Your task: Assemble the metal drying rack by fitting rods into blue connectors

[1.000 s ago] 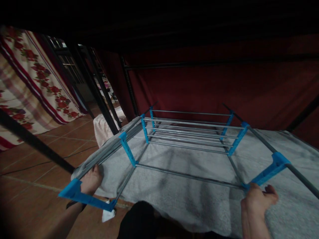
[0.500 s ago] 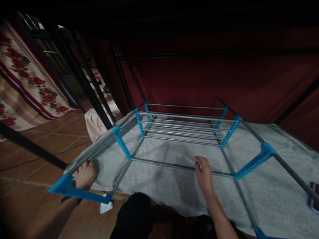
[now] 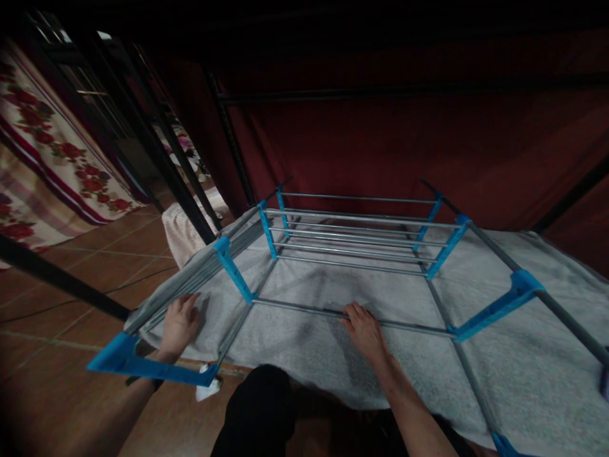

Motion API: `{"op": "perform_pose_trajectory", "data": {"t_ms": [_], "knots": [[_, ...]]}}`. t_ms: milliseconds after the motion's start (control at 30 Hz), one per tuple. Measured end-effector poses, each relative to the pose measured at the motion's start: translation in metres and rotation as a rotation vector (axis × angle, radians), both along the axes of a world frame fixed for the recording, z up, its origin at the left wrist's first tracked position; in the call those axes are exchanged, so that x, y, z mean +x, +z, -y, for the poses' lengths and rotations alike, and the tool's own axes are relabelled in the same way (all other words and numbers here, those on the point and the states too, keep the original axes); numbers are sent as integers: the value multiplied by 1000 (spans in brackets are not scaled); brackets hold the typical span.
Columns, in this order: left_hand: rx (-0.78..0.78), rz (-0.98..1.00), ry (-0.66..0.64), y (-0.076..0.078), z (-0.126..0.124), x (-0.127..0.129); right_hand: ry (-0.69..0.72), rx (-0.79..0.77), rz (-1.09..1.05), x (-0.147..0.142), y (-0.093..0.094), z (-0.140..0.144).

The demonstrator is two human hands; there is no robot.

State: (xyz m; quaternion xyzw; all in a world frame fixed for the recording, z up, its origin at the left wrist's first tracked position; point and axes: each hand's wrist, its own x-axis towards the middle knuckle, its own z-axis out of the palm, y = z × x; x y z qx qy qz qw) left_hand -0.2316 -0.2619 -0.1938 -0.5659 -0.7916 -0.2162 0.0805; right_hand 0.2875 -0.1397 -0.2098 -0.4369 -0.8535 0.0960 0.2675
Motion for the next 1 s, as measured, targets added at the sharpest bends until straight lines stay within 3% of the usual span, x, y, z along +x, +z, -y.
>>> {"op": "perform_pose_trajectory", "data": {"t_ms": [200,367,867,933,1000], "knots": [[0,375,-336,6,-38,55,8,7,53,0,0,-1],[-42,507,-471,-1,-53,80,29,3,95,1,-1,-2],[20,362,-489,1,-50,86,24,47,99,1,-2,-1],[67,320,-434,3,-47,76,34,78,90,2,-6,-1],[129,249,-281,6,-40,57,40,100,78,2,-8,-1]]}}
